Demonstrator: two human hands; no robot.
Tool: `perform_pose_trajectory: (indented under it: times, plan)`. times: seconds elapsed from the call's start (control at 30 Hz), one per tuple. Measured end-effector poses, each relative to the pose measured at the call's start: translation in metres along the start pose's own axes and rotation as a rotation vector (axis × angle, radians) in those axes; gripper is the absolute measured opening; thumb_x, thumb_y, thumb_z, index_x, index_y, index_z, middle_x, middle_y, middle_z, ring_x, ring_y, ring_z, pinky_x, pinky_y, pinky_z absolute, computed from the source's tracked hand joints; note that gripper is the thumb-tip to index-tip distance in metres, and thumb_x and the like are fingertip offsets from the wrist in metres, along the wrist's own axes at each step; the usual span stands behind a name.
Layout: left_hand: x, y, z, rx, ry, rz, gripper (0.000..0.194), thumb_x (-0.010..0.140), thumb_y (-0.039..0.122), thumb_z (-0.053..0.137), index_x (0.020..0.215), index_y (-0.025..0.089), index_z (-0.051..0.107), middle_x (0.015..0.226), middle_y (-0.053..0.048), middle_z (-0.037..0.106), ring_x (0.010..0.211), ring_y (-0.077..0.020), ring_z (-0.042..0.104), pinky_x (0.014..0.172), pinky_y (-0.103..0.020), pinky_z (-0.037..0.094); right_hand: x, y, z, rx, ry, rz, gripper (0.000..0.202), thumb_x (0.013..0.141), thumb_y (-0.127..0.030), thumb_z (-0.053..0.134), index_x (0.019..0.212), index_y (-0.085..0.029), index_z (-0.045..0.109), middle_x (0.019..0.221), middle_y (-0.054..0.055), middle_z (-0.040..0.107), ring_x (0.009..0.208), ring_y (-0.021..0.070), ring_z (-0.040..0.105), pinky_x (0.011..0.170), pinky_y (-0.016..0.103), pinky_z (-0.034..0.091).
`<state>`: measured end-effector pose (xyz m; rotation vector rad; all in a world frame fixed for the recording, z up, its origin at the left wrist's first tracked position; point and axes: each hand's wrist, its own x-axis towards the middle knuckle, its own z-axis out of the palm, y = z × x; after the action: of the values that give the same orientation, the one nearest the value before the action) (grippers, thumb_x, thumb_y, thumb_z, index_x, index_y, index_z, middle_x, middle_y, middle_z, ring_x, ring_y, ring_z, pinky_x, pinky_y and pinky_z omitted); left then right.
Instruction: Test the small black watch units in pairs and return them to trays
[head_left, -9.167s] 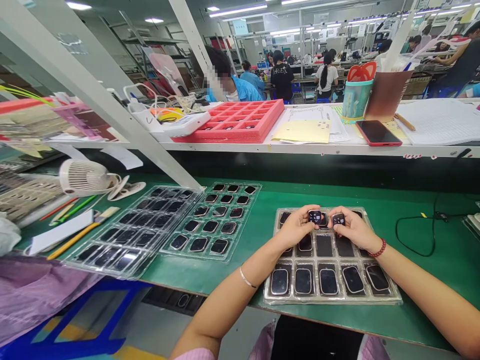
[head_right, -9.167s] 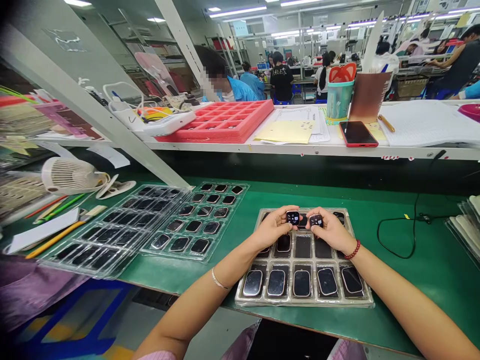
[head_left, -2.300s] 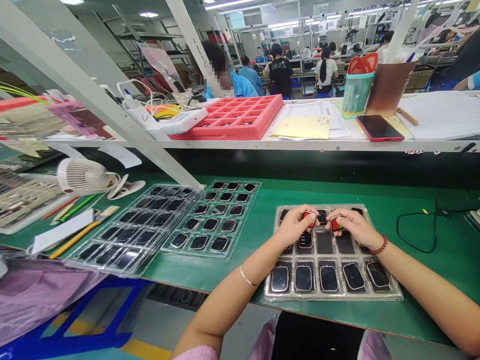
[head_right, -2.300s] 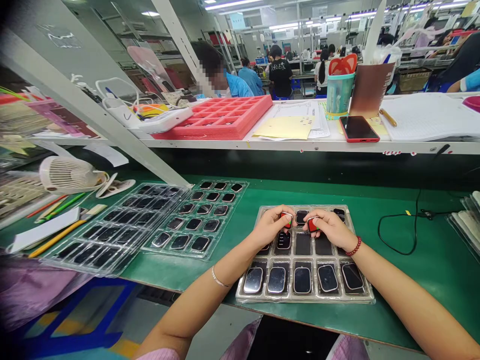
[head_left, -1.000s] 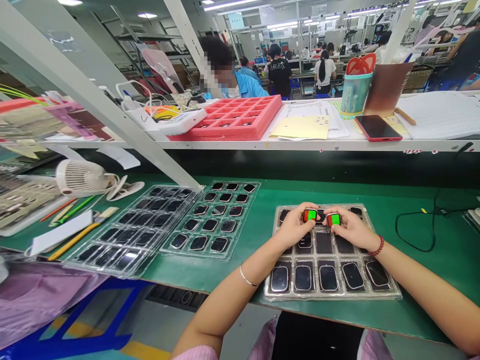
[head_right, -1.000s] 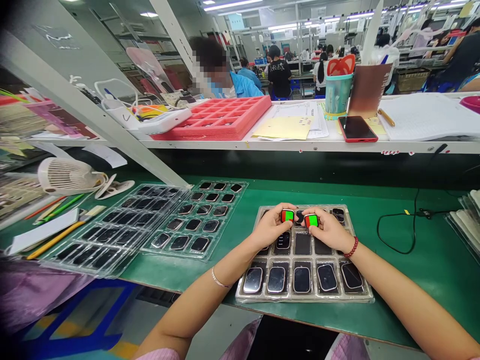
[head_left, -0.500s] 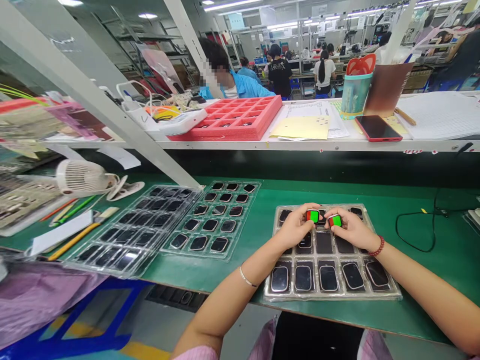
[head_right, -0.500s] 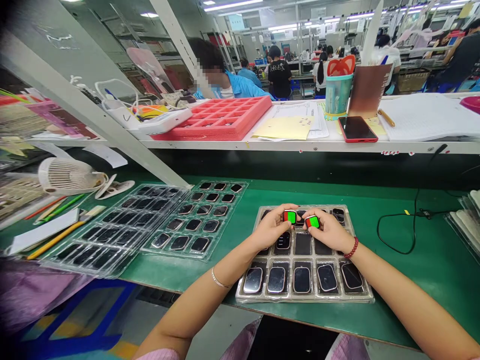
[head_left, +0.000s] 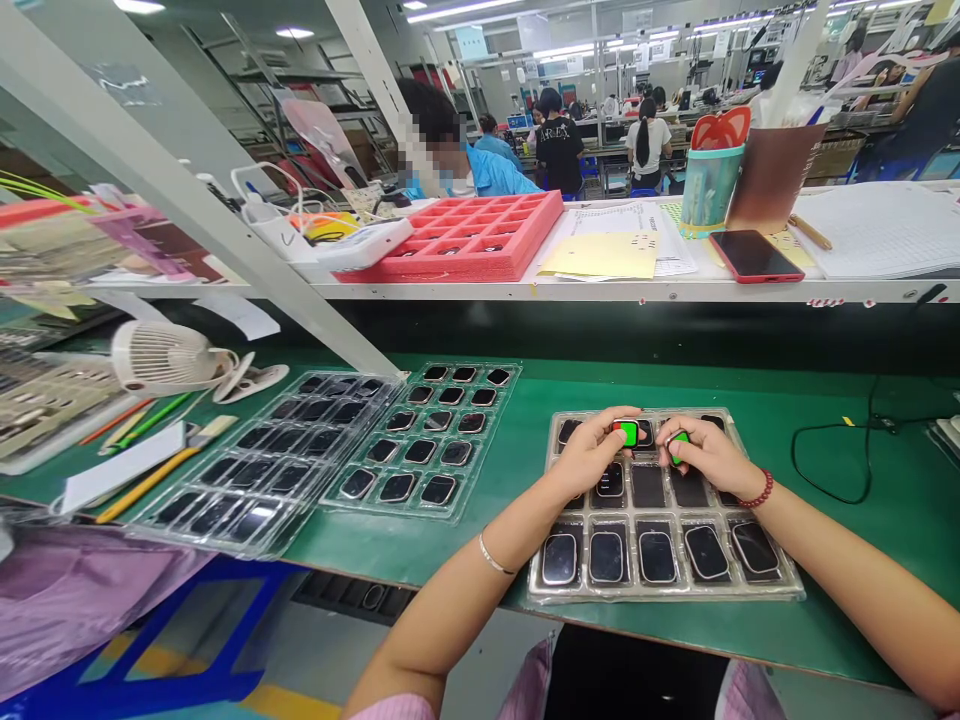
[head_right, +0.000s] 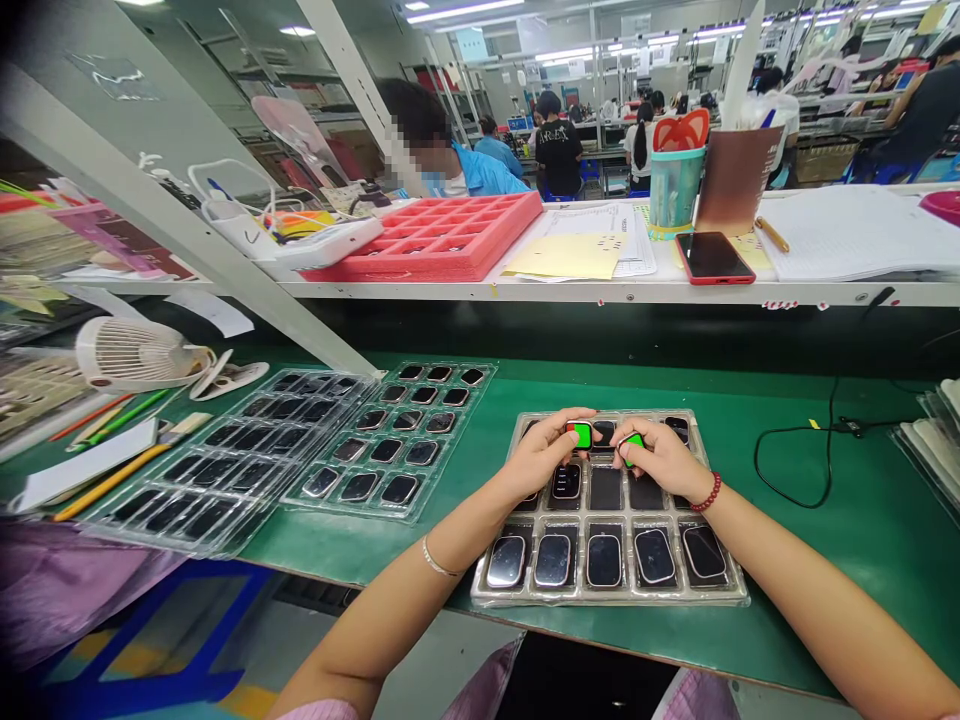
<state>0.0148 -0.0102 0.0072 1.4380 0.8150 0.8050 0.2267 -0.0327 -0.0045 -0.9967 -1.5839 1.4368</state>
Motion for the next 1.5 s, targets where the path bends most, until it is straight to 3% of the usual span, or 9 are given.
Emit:
perform_pose_trajectory:
  times: [0.2, 0.33, 0.5, 0.6, 0.83, 0.97, 1.37, 1.5]
  plan:
    - [0.000, 0.003, 0.000, -0.018, 0.050, -0.026, 0.037, 0.085, 0.045, 0.051, 0.108, 0.017, 0.062, 0.092, -0.008, 0.070, 0.066, -0.0140, 0.062, 0.052, -0.022, 0.040, -0.001, 0.000, 0.000, -0.035, 0.005, -0.001, 0.014, 0.085, -0.032, 0.056, 0.087, -0.018, 0.058, 0.067, 0.002, 0.064, 0.060, 0.0135, 0.056, 0.048, 0.022, 0.043]
    - [-0.001, 0.004, 0.000, -0.014, 0.041, -0.018, 0.034, 0.085, 0.040, 0.050, 0.108, 0.017, 0.062, 0.095, -0.008, 0.069, 0.068, -0.0145, 0.062, 0.052, -0.022, 0.039, -0.001, -0.002, 0.000, -0.026, -0.010, -0.014, 0.009, 0.083, -0.026, 0.055, 0.088, -0.018, 0.057, 0.068, 0.002, 0.064, 0.063, 0.0145, 0.057, 0.050, 0.023, 0.043]
    - [0.002, 0.000, 0.002, -0.040, -0.004, 0.043, 0.041, 0.075, 0.017, 0.056, 0.116, 0.019, 0.056, 0.108, -0.007, 0.066, 0.085, -0.0162, 0.063, 0.076, -0.029, 0.049, 0.000, -0.004, 0.001, 0.006, -0.005, -0.025, 0.029, 0.075, -0.012, 0.051, 0.102, -0.020, 0.054, 0.088, 0.003, 0.064, 0.067, 0.0135, 0.057, 0.059, 0.027, 0.048]
    - [0.004, -0.003, 0.003, -0.033, -0.001, 0.065, 0.045, 0.072, 0.013, 0.058, 0.116, 0.018, 0.055, 0.109, -0.008, 0.065, 0.095, -0.0182, 0.062, 0.086, -0.033, 0.048, 0.001, -0.003, 0.003, 0.002, -0.005, -0.051, 0.036, 0.072, -0.009, 0.051, 0.106, -0.022, 0.053, 0.098, 0.004, 0.063, 0.074, 0.0148, 0.059, 0.064, 0.029, 0.050]
    - [0.004, -0.003, 0.001, -0.018, 0.068, 0.011, 0.031, 0.075, 0.017, 0.059, 0.106, 0.015, 0.057, 0.093, -0.008, 0.067, 0.083, -0.0174, 0.063, 0.073, -0.029, 0.050, 0.001, 0.002, 0.002, 0.007, 0.011, -0.027, 0.029, 0.081, -0.021, 0.054, 0.110, -0.021, 0.054, 0.100, 0.007, 0.065, 0.074, 0.0161, 0.061, 0.065, 0.032, 0.052]
    - [0.004, -0.001, 0.002, -0.015, 0.061, 0.020, 0.029, 0.073, 0.016, 0.059, 0.102, 0.015, 0.057, 0.090, -0.007, 0.066, 0.083, -0.0171, 0.062, 0.071, -0.028, 0.049, 0.001, 0.002, 0.002, 0.006, 0.010, -0.023, 0.031, 0.079, -0.018, 0.055, 0.109, -0.021, 0.053, 0.102, 0.007, 0.065, 0.076, 0.0163, 0.063, 0.068, 0.032, 0.053]
    - [0.004, -0.003, 0.002, 0.092, 0.055, 0.020, 0.044, 0.069, 0.009, 0.057, 0.112, 0.017, 0.053, 0.094, -0.004, 0.061, 0.081, -0.0146, 0.059, 0.072, -0.026, 0.046, 0.002, 0.003, 0.004, 0.030, -0.014, -0.065, 0.042, 0.079, -0.016, 0.058, 0.120, -0.023, 0.051, 0.119, 0.008, 0.057, 0.107, 0.0205, 0.057, 0.088, 0.035, 0.050]
    - [0.004, 0.000, 0.001, -0.063, 0.014, -0.015, 0.058, 0.067, 0.008, 0.063, 0.121, 0.020, 0.048, 0.099, -0.005, 0.062, 0.089, -0.0162, 0.060, 0.078, -0.028, 0.045, 0.003, 0.006, -0.001, 0.140, -0.043, -0.075, 0.059, 0.081, -0.018, 0.063, 0.133, -0.028, 0.039, 0.121, 0.007, 0.057, 0.098, 0.0161, 0.059, 0.082, 0.031, 0.051]
